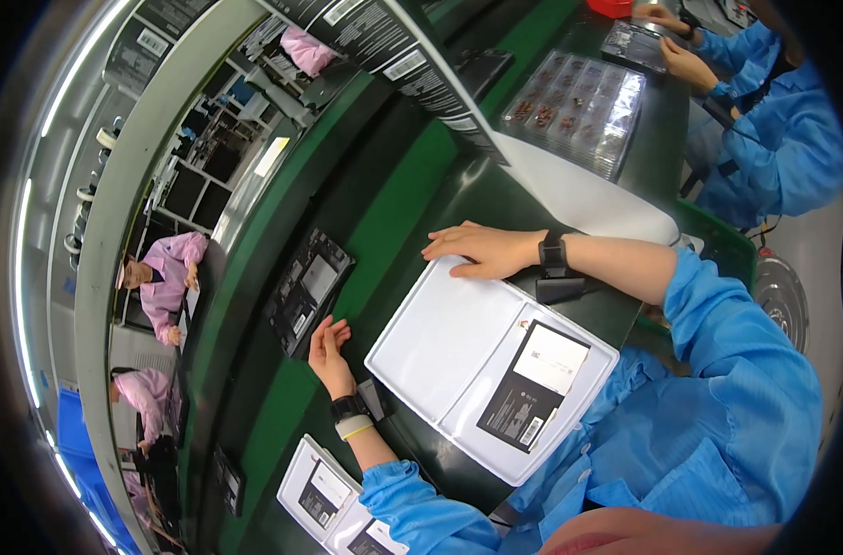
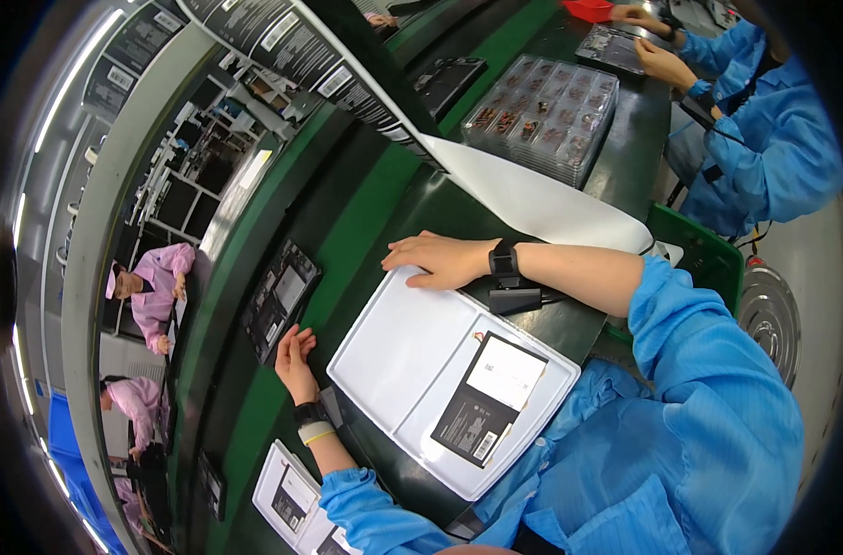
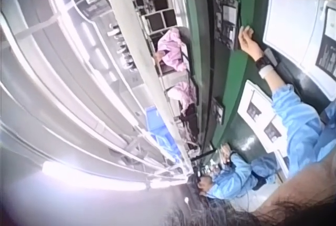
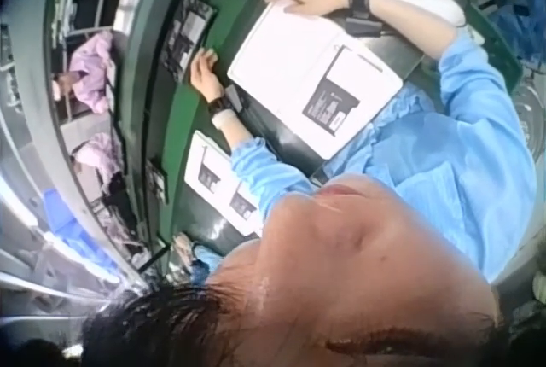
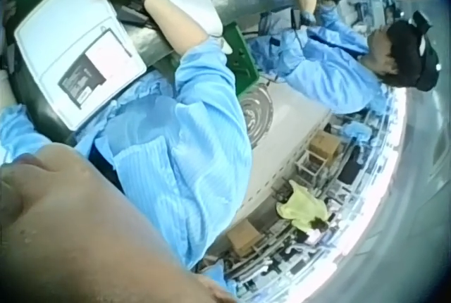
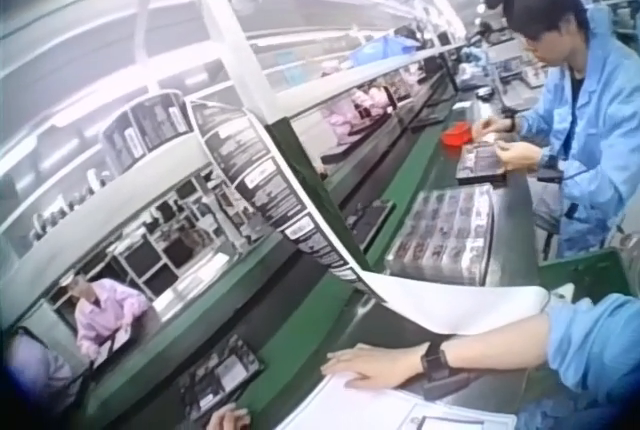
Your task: Assembling and labeling laptop battery components on a factory line.
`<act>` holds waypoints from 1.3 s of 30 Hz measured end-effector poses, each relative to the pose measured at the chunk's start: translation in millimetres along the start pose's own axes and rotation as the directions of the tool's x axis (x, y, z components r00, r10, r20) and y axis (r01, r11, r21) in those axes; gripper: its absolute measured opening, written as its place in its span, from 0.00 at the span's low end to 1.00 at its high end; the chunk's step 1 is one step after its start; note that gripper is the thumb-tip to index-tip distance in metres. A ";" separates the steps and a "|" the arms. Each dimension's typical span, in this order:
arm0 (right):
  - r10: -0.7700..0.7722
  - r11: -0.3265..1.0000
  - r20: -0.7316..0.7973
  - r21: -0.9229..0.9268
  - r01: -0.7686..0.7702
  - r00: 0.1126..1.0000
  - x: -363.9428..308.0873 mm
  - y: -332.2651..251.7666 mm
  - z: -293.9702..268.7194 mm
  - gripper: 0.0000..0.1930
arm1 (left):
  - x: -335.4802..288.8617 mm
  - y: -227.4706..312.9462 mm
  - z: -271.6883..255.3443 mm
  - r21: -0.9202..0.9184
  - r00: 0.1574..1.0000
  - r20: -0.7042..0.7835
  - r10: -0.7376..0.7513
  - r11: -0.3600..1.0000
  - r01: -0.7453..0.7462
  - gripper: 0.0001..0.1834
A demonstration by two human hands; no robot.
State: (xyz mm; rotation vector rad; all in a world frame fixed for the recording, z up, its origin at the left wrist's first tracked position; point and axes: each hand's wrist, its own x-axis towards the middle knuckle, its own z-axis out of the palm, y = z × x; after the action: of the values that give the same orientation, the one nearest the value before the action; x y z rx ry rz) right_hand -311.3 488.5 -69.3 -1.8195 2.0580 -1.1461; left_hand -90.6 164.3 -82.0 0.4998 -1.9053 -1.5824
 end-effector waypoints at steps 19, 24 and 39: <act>0.039 0.998 0.009 -0.053 -0.038 0.999 14.5 -6.7 2.7 0.26 | -82.5 141.0 71.0 0.434 0.366 0.896 0.251 -0.671 -0.601 0.10; 0.063 0.992 0.021 -0.108 -0.060 0.998 6.8 1.0 1.1 0.25 | -97.5 140.7 69.8 0.423 0.400 0.896 0.195 -0.655 -0.627 0.10; -0.030 0.999 0.053 -0.036 0.032 0.998 12.0 10.2 1.5 0.25 | -246.7 119.4 114.7 0.568 0.845 0.525 0.104 0.696 -0.439 0.43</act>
State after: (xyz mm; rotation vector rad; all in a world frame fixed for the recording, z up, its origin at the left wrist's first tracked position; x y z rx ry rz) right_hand -321.3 476.6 -72.5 -1.8836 2.0418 -1.0636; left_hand 28.4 431.5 -29.7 0.0809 -2.7791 -0.7918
